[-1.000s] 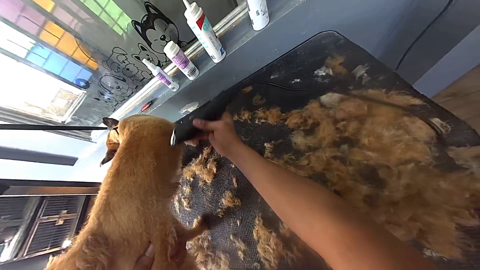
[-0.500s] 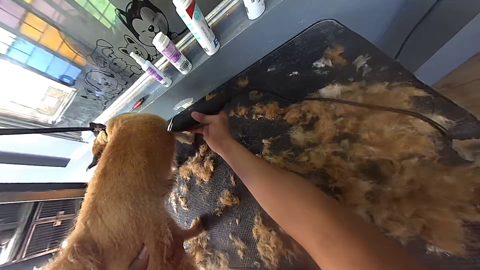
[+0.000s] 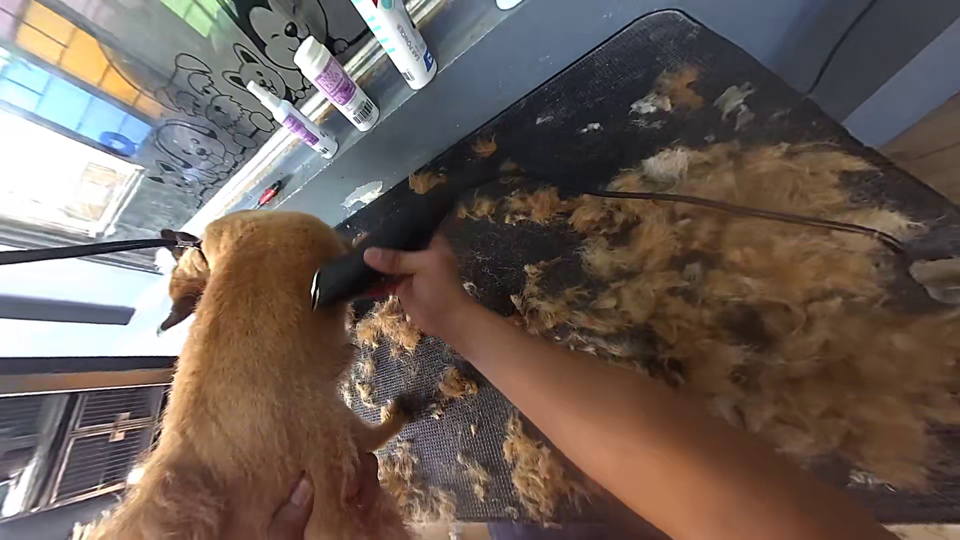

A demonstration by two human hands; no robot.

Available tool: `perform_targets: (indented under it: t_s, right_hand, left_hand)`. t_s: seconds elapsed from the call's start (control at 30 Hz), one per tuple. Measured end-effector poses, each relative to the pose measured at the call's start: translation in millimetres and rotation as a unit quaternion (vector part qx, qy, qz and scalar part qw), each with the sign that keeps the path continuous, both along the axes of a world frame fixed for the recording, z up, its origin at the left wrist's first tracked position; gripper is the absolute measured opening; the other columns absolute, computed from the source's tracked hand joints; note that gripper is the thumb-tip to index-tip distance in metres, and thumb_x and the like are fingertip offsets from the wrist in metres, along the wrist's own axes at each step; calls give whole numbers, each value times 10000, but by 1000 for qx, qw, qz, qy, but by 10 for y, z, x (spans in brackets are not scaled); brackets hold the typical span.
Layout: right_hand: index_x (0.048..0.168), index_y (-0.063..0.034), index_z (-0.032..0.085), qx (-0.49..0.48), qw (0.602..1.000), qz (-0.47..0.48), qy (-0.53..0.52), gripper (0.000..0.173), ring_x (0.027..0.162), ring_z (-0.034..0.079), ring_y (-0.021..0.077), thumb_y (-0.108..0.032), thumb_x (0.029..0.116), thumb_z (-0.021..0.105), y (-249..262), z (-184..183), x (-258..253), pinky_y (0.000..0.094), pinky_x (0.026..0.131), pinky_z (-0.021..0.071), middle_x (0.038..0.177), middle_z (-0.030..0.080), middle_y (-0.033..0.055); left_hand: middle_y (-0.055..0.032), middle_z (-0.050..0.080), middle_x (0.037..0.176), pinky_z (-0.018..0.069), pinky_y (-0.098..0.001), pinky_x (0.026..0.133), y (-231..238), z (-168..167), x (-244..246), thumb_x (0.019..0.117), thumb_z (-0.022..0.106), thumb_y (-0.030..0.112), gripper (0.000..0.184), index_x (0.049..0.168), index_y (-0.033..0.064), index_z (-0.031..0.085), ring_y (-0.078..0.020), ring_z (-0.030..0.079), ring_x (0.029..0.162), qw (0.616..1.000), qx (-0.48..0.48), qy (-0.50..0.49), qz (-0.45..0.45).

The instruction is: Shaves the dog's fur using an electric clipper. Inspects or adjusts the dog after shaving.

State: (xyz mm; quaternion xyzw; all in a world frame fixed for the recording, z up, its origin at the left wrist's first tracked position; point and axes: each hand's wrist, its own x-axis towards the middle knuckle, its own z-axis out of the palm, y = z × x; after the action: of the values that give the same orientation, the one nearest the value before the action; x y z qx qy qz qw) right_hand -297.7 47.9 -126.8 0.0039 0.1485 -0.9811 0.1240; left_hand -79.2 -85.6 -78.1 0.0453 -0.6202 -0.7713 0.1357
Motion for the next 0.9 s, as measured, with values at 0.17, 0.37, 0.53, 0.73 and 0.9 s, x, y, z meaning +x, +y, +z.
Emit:
perform_targets:
  t_s: [0.17,0.37,0.53,0.73,0.9]
  right_hand:
    - [1323,-23,447,15,994,92,58,531,881,725,332,106,861,673,154,-70,158,506,682,637,1078,688,204]
    - [1345,-8,409,-4,998,21,54,576,909,725,349,102,863,705,78,92,97,532,717,643,1098,678,218]
    - [1317,0,454,86,982,83,147,613,860,739,312,139,785,725,254,182,-48,465,645,653,1041,697,197]
    - [1313,34,416,52,969,14,239,669,953,732,298,144,749,759,146,391,-76,462,850,632,1031,706,213]
    - [1317,29,486,159,908,159,353,710,922,737,238,133,678,780,284,346,-162,402,831,637,1022,723,166]
  left_hand:
    - [-11,699,815,532,-236,579,-22,-34,-11,882,745,301,234,1044,132,751,-74,639,647,999,30,7,-10]
    - [-32,683,787,538,-239,590,114,-11,-112,894,735,355,337,1093,83,730,-95,632,622,993,111,-27,-29]
    - [-39,687,788,521,-236,578,109,-17,-174,880,745,334,276,1018,96,757,-95,624,623,993,113,-20,-24]
    - [-35,691,791,514,-232,581,89,-60,-155,898,716,317,254,1014,95,758,-91,630,637,993,112,-3,-35]
    - [-31,693,787,509,-220,568,106,-17,-117,882,733,335,249,984,111,769,-80,623,620,994,105,-10,-6]
